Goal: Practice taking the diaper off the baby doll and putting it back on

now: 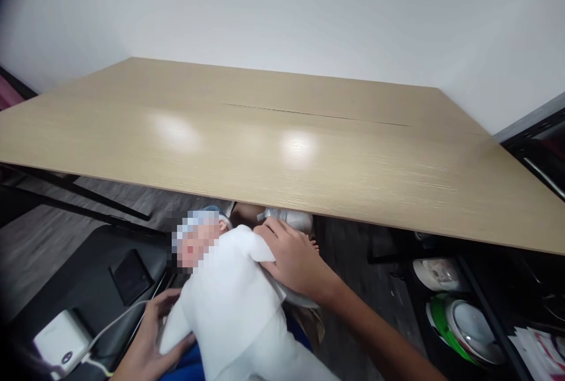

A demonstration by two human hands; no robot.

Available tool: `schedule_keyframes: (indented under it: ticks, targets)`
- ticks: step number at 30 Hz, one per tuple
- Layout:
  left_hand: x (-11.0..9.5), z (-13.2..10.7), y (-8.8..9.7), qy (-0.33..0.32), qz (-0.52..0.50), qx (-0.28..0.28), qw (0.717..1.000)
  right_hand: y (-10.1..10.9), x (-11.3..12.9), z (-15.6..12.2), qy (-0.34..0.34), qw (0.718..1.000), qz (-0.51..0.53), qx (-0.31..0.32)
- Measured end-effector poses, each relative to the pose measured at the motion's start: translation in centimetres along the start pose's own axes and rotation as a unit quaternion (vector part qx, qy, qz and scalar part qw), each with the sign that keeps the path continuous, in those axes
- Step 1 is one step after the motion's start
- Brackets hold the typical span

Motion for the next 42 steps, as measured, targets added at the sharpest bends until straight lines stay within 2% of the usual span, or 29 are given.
schedule_keyframes:
  ticks: [2, 3, 5, 7, 8, 11, 13, 15, 17, 19, 22, 25, 28, 31, 36, 42]
  targets:
    - [0.8, -0.9, -0.7, 0.060, -0.046, 0.044, 0.996, 1.2, 0.5, -1.2, 0.002, 1.000, 0.021, -0.011]
    - [0.3, -0.5, -0.8, 0.072, -0.069, 0.057, 0.993, 2.1, 0.7, -1.9, -0.001, 0.999, 0.031, -0.019]
    - [-1.9, 2.0, 0.0, 0.057, -0.097, 0.066, 0.991, 4.4, 0.4, -3.5, -0.012, 0.998, 0.043, -0.047]
    - [-4.8, 6.3, 1.5, 0.009, -0.095, 0.080, 0.992, 7.4, -0.4, -5.0, -0.033, 0.995, 0.039, -0.091]
    - [-6.3, 8.8, 2.0, -0.020, -0.086, 0.105, 0.991, 8.9, -1.1, -5.4, -0.047, 0.992, 0.032, -0.115]
    - [-9.9, 17.3, 3.1, -0.113, -0.032, 0.144, 0.983, 12.4, -4.0, -5.3, -0.105, 0.980, 0.017, -0.169]
    - [-11.4, 22.9, 2.9, -0.161, -0.007, 0.156, 0.974, 13.6, -6.5, -4.1, -0.157, 0.970, 0.007, -0.187]
    - [-12.0, 28.0, 1.7, -0.181, -0.011, 0.176, 0.967, 14.1, -9.1, -2.4, -0.215, 0.956, -0.013, -0.199]
    - [-11.8, 32.2, 0.4, -0.188, -0.014, 0.192, 0.963, 14.0, -11.5, -1.0, -0.259, 0.943, -0.025, -0.207]
    - [-11.0, 35.4, -0.8, -0.191, -0.011, 0.208, 0.959, 13.6, -13.0, 0.1, -0.264, 0.941, -0.023, -0.209]
    - [-9.3, 38.2, -1.8, -0.191, 0.010, 0.234, 0.953, 12.8, -14.2, 1.2, -0.225, 0.952, -0.001, -0.209]
    - [-7.1, 39.7, -2.0, -0.186, 0.051, 0.247, 0.950, 12.5, -15.3, 2.0, -0.208, 0.950, 0.015, -0.234]
    - [-5.2, 41.3, -1.7, -0.182, 0.101, 0.221, 0.953, 12.8, -16.3, 3.7, -0.193, 0.946, 0.019, -0.260]
    - [-3.8, 43.6, -1.9, -0.187, 0.130, 0.187, 0.956, 13.6, -17.4, 6.5, -0.187, 0.946, 0.019, -0.264]
    - [-2.0, 48.7, -3.8, -0.198, 0.154, 0.170, 0.953, 15.3, -19.6, 12.3, -0.177, 0.947, 0.012, -0.267]
    - [-0.1, 55.7, -6.3, -0.211, 0.175, 0.130, 0.953, 16.7, -23.4, 18.9, -0.173, 0.936, 0.006, -0.308]
Point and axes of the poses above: each hand's wrist, its own z-axis towards the middle knuckle, its own y-axis out of the back of the hand, x = y × z, the point moved 8 cm from there along z, towards the middle knuckle, and after that the axes turned 15 degrees about -y, right-handed, at the moved point
